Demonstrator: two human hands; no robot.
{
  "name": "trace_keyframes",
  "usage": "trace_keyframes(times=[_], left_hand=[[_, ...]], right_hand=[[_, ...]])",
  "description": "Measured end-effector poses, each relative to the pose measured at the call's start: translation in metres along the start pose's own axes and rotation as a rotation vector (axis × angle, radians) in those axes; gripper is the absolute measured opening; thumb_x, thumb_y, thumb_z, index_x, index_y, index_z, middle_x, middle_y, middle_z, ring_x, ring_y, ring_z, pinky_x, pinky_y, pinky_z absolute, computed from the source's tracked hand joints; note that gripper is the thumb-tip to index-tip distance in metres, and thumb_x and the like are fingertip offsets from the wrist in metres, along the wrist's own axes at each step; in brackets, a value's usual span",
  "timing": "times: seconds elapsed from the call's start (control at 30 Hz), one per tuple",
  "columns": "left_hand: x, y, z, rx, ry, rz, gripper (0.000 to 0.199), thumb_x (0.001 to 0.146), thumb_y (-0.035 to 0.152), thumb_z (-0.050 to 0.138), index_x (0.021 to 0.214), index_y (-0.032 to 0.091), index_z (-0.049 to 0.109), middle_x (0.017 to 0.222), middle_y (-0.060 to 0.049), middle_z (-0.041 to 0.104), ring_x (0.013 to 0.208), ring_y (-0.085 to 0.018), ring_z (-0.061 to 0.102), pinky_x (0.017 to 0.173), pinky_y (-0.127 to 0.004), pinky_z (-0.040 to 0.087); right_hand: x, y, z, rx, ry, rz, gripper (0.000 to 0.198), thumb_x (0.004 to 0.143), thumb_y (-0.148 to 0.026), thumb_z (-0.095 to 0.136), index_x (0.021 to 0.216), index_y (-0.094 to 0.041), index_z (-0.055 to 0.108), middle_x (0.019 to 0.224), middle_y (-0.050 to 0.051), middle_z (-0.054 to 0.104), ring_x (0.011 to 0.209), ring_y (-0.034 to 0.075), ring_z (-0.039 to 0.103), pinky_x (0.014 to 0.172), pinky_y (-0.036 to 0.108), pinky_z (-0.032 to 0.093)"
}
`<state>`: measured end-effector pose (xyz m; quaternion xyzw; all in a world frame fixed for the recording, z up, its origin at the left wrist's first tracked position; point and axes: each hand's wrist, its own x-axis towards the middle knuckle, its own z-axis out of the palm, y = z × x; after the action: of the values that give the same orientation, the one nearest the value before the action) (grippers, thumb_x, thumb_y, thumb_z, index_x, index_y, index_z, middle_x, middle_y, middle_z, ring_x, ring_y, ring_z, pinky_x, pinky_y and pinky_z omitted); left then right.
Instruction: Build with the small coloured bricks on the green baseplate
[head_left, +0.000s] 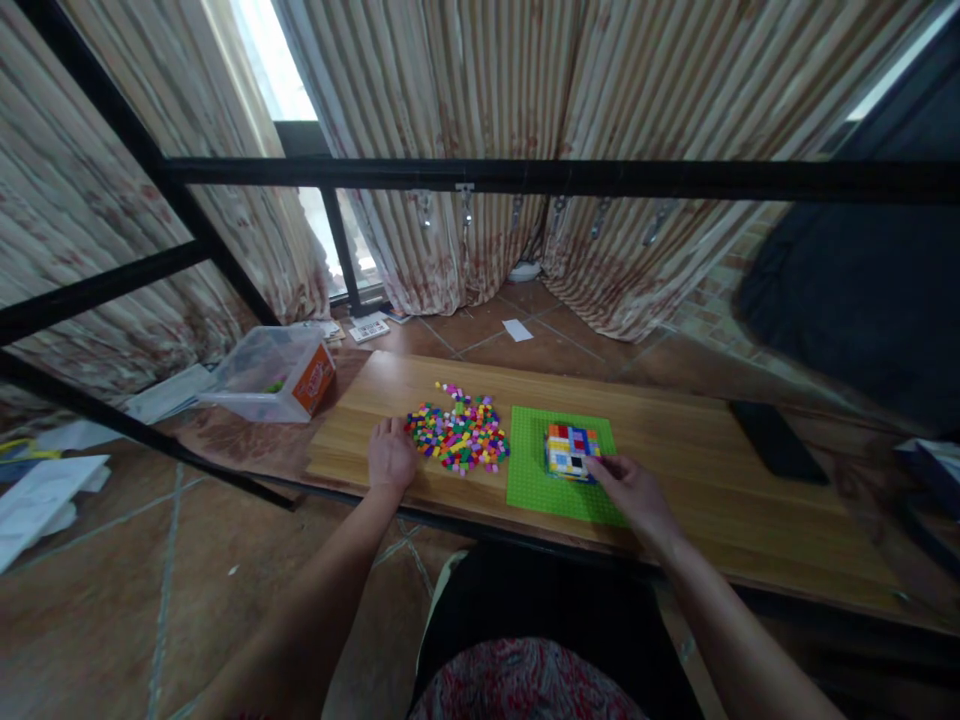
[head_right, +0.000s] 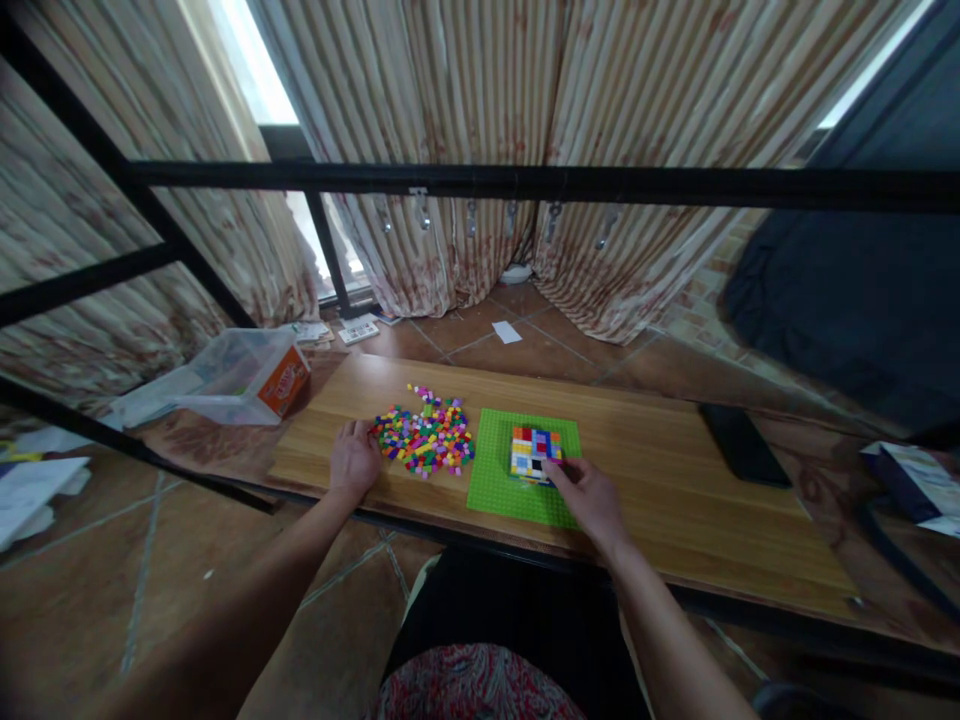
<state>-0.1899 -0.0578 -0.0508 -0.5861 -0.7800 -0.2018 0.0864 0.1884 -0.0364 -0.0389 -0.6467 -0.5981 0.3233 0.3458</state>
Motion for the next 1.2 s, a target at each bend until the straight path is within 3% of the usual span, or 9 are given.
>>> trace_keyframes(times=[0.43,0.5,0.6,0.7,0.77,0.93,1.03,1.2], left_hand=[[-0.001,0.001,0.000,-0.006,-0.013,-0.026,0.023,0.083,0.011,0.043,0.096,0.015,0.061,0.091,-0.012,0.061,0.093,-0.027,0.055,0.082,-0.038,0.043],[-0.001,0.001,0.000,-0.003,-0.010,-0.023,0.023,0.083,0.011,0.043,0.098,0.014,0.061,0.091,-0.013,0.062,0.092,-0.027,0.055,0.082,-0.038,0.043],[-0.001,0.000,0.001,0.000,-0.014,-0.009,0.024,0.084,0.011,0.042,0.100,0.013,0.061,0.092,-0.013,0.062,0.092,-0.027,0.055,0.083,-0.038,0.042],[-0.001,0.000,0.001,-0.007,-0.021,0.010,0.025,0.084,0.011,0.043,0.100,0.014,0.061,0.093,-0.013,0.062,0.092,-0.027,0.055,0.084,-0.037,0.042],[-0.002,-0.001,0.002,-0.013,-0.025,0.014,0.025,0.085,0.011,0.042,0.100,0.015,0.061,0.093,-0.012,0.062,0.092,-0.026,0.055,0.085,-0.037,0.042],[-0.003,-0.002,0.003,-0.038,-0.031,0.010,0.024,0.084,0.012,0.044,0.099,0.017,0.062,0.096,-0.011,0.062,0.093,-0.026,0.054,0.085,-0.037,0.042],[-0.003,-0.001,0.003,-0.062,-0.021,0.006,0.024,0.084,0.012,0.044,0.100,0.017,0.062,0.096,-0.011,0.062,0.093,-0.025,0.054,0.085,-0.037,0.042],[-0.003,0.000,0.002,-0.048,-0.025,-0.013,0.023,0.085,0.012,0.044,0.100,0.016,0.061,0.097,-0.011,0.062,0.093,-0.025,0.054,0.084,-0.036,0.042]], right_hand=[[0.002,0.002,0.000,-0.135,-0.015,0.064,0.053,0.066,-0.062,0.067,0.093,-0.016,0.071,0.082,0.011,0.073,0.073,0.027,0.067,0.066,0.037,0.047],[-0.003,-0.003,-0.001,-0.112,0.043,0.077,0.054,0.068,-0.062,0.066,0.095,-0.016,0.069,0.083,0.012,0.073,0.074,0.028,0.067,0.065,0.037,0.047],[-0.017,-0.014,0.003,-0.027,0.257,0.103,0.049,0.075,-0.060,0.059,0.093,-0.015,0.066,0.085,0.014,0.072,0.077,0.028,0.067,0.066,0.036,0.047],[-0.032,-0.030,0.014,0.059,0.396,0.027,0.042,0.081,-0.055,0.054,0.091,-0.016,0.064,0.087,0.014,0.071,0.079,0.026,0.066,0.071,0.035,0.048],[-0.038,-0.045,0.027,0.073,0.334,-0.080,0.037,0.084,-0.052,0.052,0.090,-0.018,0.064,0.087,0.011,0.071,0.080,0.024,0.065,0.075,0.034,0.049],[-0.023,-0.088,0.075,0.024,-0.011,-0.414,0.025,0.089,-0.036,0.047,0.095,-0.021,0.065,0.096,0.008,0.069,0.087,0.022,0.064,0.080,0.034,0.048],[0.003,-0.111,0.106,-0.099,-0.130,-0.509,0.027,0.088,-0.025,0.044,0.104,-0.019,0.065,0.100,0.010,0.067,0.089,0.022,0.063,0.081,0.035,0.048],[0.045,-0.136,0.151,-0.300,-0.235,-0.622,0.034,0.085,-0.010,0.044,0.112,-0.016,0.064,0.111,0.011,0.065,0.105,0.022,0.058,0.095,0.035,0.041]])
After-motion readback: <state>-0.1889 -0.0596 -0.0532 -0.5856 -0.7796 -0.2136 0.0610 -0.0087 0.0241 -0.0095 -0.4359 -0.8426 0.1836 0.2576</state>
